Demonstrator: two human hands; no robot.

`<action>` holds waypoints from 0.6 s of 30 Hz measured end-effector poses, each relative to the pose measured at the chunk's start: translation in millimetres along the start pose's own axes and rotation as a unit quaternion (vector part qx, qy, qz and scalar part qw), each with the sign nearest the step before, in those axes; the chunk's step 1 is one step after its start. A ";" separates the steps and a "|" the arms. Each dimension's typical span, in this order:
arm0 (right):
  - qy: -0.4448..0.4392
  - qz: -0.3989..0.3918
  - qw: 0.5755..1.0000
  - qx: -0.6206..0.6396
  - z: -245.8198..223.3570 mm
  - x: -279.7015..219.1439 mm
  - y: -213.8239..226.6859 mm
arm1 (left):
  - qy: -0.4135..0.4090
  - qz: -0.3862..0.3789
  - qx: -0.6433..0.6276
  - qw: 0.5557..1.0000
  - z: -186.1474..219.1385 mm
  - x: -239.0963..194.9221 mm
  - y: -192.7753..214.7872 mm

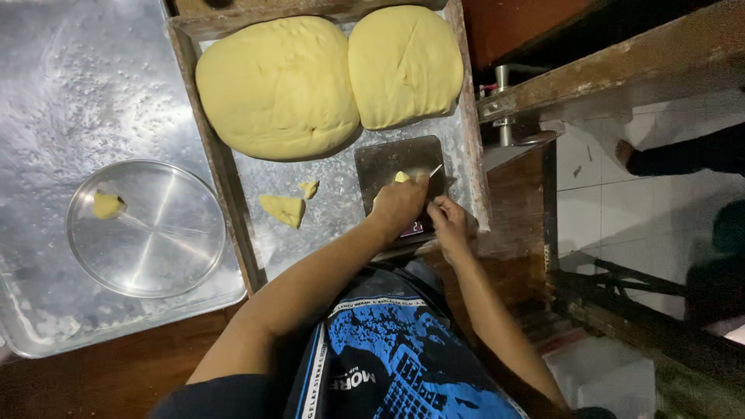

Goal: The person cuts small pieces of dough from a large mass using a dough scraper, weighs each piece on a digital scale, and places the portioned dough onto a metal tray. The process is repeated multiple times to create uniform dough balls.

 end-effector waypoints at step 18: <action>0.077 -0.157 0.984 0.027 -108.5 -41.6 -118.0 | 0.272 0.077 -0.652 0.704 -86.2 -127.6 150.8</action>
Point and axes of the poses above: each hand's wrist, its own x-axis towards the middle knuckle, its own y-axis out of the back of the hand, z = x × y, the point moved 4 cm from there along x, towards the middle knuckle, and after that the axes turned 8 degrees about z, right-handed, at the moved point
